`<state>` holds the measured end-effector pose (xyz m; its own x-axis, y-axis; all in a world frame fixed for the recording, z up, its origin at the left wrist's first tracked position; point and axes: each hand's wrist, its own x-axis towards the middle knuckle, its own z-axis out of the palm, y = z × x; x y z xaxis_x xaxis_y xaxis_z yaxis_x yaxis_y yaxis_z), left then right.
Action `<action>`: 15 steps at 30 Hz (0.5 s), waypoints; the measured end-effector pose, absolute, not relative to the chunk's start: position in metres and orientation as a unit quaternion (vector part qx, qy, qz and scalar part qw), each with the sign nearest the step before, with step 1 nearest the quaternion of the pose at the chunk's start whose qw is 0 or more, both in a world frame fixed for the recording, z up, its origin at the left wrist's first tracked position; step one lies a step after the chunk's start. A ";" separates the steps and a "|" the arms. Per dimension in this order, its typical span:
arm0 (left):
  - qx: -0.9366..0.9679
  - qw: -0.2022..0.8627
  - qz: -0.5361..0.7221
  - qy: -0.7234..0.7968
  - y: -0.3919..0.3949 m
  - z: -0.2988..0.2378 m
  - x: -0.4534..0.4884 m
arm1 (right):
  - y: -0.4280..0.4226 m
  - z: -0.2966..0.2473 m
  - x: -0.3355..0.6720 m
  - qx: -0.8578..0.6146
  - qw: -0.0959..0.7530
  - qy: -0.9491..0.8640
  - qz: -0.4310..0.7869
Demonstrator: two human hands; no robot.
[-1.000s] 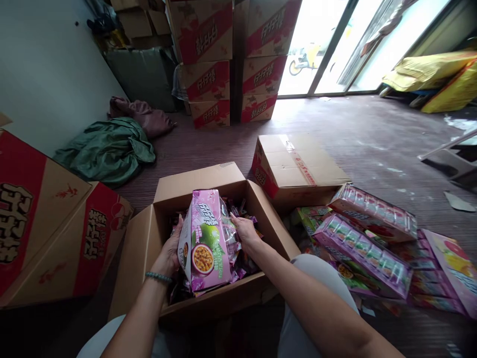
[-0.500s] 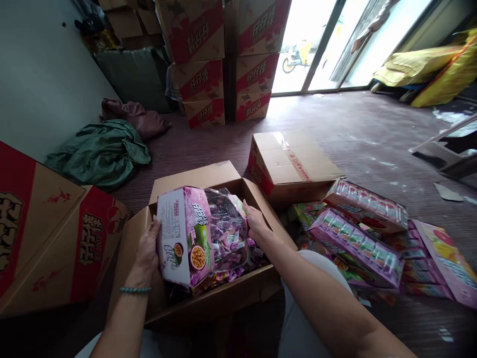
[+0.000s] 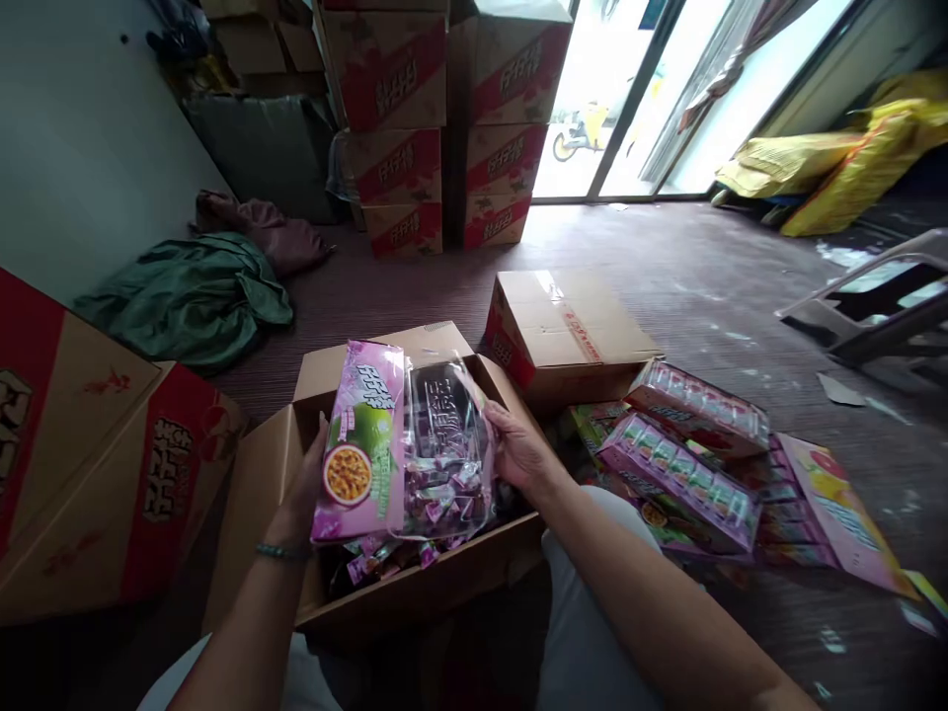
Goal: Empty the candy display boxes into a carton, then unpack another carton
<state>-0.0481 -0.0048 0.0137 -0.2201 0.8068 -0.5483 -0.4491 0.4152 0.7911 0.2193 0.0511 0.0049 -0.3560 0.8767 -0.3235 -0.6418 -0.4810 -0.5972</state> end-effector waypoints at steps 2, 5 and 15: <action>0.205 0.605 0.477 0.604 -0.006 0.000 -0.034 | 0.041 0.027 0.247 -0.332 0.528 -0.224 0.749; 0.356 0.572 0.330 0.661 -0.014 -0.036 -0.009 | 0.021 0.066 0.306 -0.389 0.602 -0.305 0.628; 0.703 0.483 0.046 0.521 -0.076 -0.100 0.071 | -0.177 0.136 0.596 -0.900 0.243 -0.320 -0.169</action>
